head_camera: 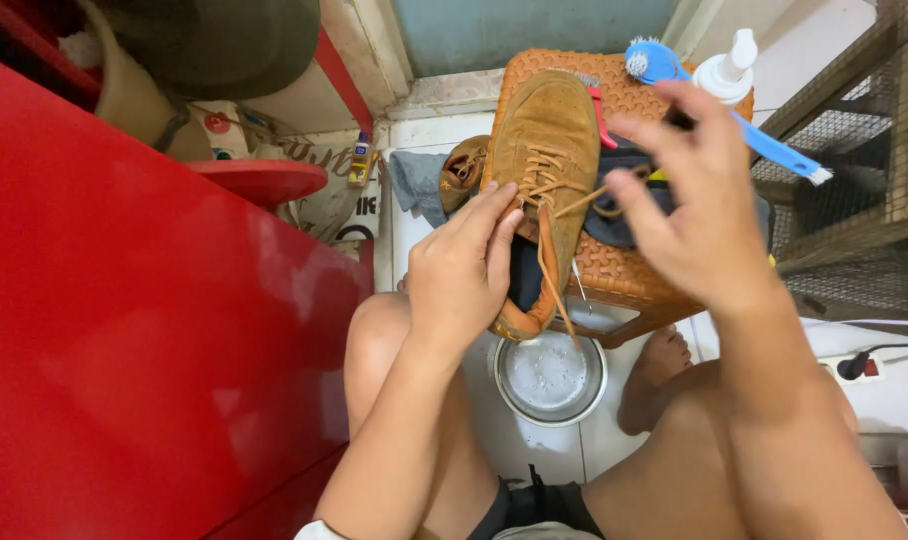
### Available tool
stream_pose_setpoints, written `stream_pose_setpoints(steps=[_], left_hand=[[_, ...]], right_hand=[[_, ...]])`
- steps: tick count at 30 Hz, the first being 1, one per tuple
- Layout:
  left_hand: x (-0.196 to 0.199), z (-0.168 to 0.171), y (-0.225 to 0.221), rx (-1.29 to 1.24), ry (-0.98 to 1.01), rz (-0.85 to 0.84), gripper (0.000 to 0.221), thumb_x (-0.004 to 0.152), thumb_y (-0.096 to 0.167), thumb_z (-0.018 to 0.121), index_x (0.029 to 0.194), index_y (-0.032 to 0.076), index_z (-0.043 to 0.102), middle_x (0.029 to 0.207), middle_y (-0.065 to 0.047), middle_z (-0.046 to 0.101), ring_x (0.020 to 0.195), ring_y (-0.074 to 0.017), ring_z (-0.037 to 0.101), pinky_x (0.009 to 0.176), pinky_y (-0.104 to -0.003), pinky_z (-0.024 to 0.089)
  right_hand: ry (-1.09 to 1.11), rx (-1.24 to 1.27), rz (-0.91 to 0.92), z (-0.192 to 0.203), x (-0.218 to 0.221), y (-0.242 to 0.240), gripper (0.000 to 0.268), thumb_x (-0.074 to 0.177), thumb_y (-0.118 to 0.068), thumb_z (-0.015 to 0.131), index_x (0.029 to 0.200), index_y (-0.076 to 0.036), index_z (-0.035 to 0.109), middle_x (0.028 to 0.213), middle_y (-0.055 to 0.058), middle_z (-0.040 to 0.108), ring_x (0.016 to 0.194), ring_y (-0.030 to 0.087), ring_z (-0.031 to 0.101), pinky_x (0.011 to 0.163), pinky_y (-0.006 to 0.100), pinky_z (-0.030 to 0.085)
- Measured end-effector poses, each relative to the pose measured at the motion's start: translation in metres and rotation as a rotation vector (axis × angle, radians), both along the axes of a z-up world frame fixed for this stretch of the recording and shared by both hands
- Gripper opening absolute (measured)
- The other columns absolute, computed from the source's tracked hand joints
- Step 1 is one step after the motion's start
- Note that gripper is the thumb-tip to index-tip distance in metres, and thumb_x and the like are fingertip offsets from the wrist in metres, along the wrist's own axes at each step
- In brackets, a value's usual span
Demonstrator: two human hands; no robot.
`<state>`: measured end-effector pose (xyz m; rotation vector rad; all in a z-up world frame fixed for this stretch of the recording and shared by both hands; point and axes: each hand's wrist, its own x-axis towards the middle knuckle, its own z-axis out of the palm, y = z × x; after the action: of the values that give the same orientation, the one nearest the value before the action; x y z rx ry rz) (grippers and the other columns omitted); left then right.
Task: Repairing a brown suede shoe by unlacing it, stitching the sole, and relacing it.
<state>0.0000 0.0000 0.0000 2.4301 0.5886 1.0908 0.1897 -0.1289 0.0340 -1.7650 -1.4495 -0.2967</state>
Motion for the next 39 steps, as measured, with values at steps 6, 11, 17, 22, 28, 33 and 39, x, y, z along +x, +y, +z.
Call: stream_pose_setpoints(steps=[6, 11, 17, 22, 28, 33, 39], left_hand=[[0.000, -0.001, 0.000, 0.006, 0.008, -0.011, 0.022, 0.104, 0.017, 0.063, 0.125, 0.010, 0.069, 0.123, -0.007, 0.075, 0.118, -0.0213, 0.073, 0.091, -0.035, 0.060], [0.000, 0.000, -0.001, 0.002, 0.000, 0.007, 0.022, 0.104, 0.017, 0.063, 0.124, 0.010, 0.069, 0.123, -0.011, 0.075, 0.118, -0.0230, 0.073, 0.091, -0.035, 0.061], [0.000, 0.002, -0.001, 0.006, 0.003, -0.011, 0.023, 0.104, 0.017, 0.062, 0.125, 0.009, 0.069, 0.123, -0.012, 0.075, 0.118, -0.0234, 0.073, 0.093, -0.036, 0.061], [0.005, -0.004, -0.001, 0.006, -0.004, -0.009, 0.023, 0.104, 0.018, 0.062, 0.124, 0.008, 0.069, 0.123, -0.011, 0.075, 0.117, -0.0237, 0.073, 0.094, -0.036, 0.060], [0.008, -0.009, -0.002, -0.057, -0.021, -0.004, 0.020, 0.104, 0.016, 0.061, 0.122, 0.008, 0.069, 0.120, -0.010, 0.076, 0.113, -0.0261, 0.075, 0.095, -0.038, 0.059], [0.008, 0.007, -0.006, -0.104, -0.020, -0.006, 0.022, 0.100, 0.022, 0.066, 0.116, 0.009, 0.070, 0.116, -0.007, 0.075, 0.109, -0.0257, 0.074, 0.091, -0.038, 0.059], [0.012, 0.007, -0.006, -0.217, 0.049, -0.045, 0.025, 0.098, 0.019, 0.064, 0.121, 0.010, 0.066, 0.121, -0.008, 0.072, 0.115, -0.0256, 0.070, 0.094, -0.038, 0.056]], right_hand=[[-0.154, -0.178, 0.101, -0.015, -0.007, 0.007, 0.007, 0.101, -0.016, 0.072, 0.100, -0.010, 0.074, 0.126, 0.017, 0.060, 0.127, 0.042, 0.055, 0.104, 0.056, 0.041], [-0.118, 0.132, -0.217, -0.004, 0.015, -0.010, 0.017, 0.104, 0.017, 0.064, 0.121, 0.017, 0.066, 0.123, 0.030, 0.048, 0.117, 0.044, 0.054, 0.103, 0.051, 0.049], [-0.107, -0.111, 0.176, -0.011, -0.021, 0.010, 0.018, 0.101, -0.011, 0.071, 0.117, -0.005, 0.073, 0.128, 0.023, 0.056, 0.120, 0.043, 0.056, 0.105, 0.056, 0.043], [-0.137, -0.253, -0.023, -0.016, -0.013, 0.006, 0.012, 0.104, -0.019, 0.070, 0.102, -0.009, 0.075, 0.113, 0.013, 0.058, 0.112, 0.037, 0.057, 0.096, 0.052, 0.043], [-0.168, -0.183, -0.238, -0.012, 0.008, -0.013, 0.007, 0.111, -0.005, 0.065, 0.113, 0.001, 0.067, 0.114, 0.022, 0.057, 0.111, 0.042, 0.056, 0.097, 0.052, 0.042], [0.142, -0.225, -0.057, 0.007, -0.023, -0.005, 0.045, 0.096, -0.016, 0.074, 0.133, 0.005, 0.059, 0.124, 0.023, 0.056, 0.110, 0.036, 0.057, 0.099, 0.045, 0.045], [0.467, -0.507, -0.158, 0.012, -0.044, 0.003, 0.056, 0.089, -0.024, 0.065, 0.141, -0.009, 0.052, 0.132, 0.006, 0.063, 0.096, 0.020, 0.063, 0.074, 0.035, 0.052]])
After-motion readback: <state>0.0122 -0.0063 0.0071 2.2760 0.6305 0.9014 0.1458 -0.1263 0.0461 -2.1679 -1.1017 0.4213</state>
